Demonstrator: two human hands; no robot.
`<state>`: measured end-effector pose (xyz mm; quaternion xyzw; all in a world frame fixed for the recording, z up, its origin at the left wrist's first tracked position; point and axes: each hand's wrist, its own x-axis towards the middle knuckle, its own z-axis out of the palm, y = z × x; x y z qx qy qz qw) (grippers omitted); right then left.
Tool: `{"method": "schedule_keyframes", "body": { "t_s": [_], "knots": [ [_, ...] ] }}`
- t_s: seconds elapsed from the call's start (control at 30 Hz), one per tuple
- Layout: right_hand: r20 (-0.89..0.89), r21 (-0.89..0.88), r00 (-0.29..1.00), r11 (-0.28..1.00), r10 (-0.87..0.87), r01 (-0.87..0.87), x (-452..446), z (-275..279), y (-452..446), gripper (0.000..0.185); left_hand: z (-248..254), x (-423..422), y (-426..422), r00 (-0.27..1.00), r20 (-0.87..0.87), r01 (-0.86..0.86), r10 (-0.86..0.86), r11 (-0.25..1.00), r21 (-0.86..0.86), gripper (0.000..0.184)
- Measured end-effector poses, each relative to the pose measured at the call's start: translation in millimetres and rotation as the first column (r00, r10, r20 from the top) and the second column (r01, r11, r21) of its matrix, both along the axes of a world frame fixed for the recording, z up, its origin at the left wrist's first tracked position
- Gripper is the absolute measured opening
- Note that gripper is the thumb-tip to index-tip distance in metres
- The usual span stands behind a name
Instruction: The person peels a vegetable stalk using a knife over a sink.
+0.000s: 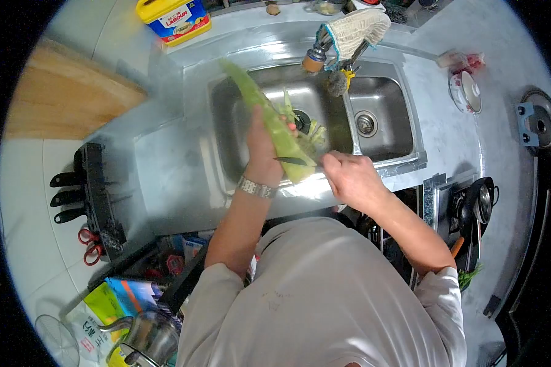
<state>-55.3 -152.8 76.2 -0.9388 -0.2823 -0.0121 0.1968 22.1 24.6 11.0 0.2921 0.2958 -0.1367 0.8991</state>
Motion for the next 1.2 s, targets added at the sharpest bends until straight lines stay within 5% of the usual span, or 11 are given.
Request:
{"method": "schedule_keyframes", "body": {
  "t_s": [0.5,0.9,1.2],
  "knots": [
    [0.129,-0.060,0.977,0.982,-0.169,0.178,4.2,-15.8,23.9,0.010,-7.4,-4.2,-2.1,0.997,0.076,-0.006,0.016,0.992,-0.126,0.041],
    [0.075,-0.002,0.989,0.992,-0.129,0.130,19.3,-16.7,19.4,0.016,-6.1,-6.5,-7.5,1.000,0.004,0.020,-0.019,0.975,-0.221,0.045],
    [0.064,0.023,0.989,0.991,-0.137,0.136,17.3,-27.7,27.0,0.017,-26.3,-11.0,2.3,0.981,0.187,0.094,-0.058,0.976,-0.194,0.041]
  ]
}}
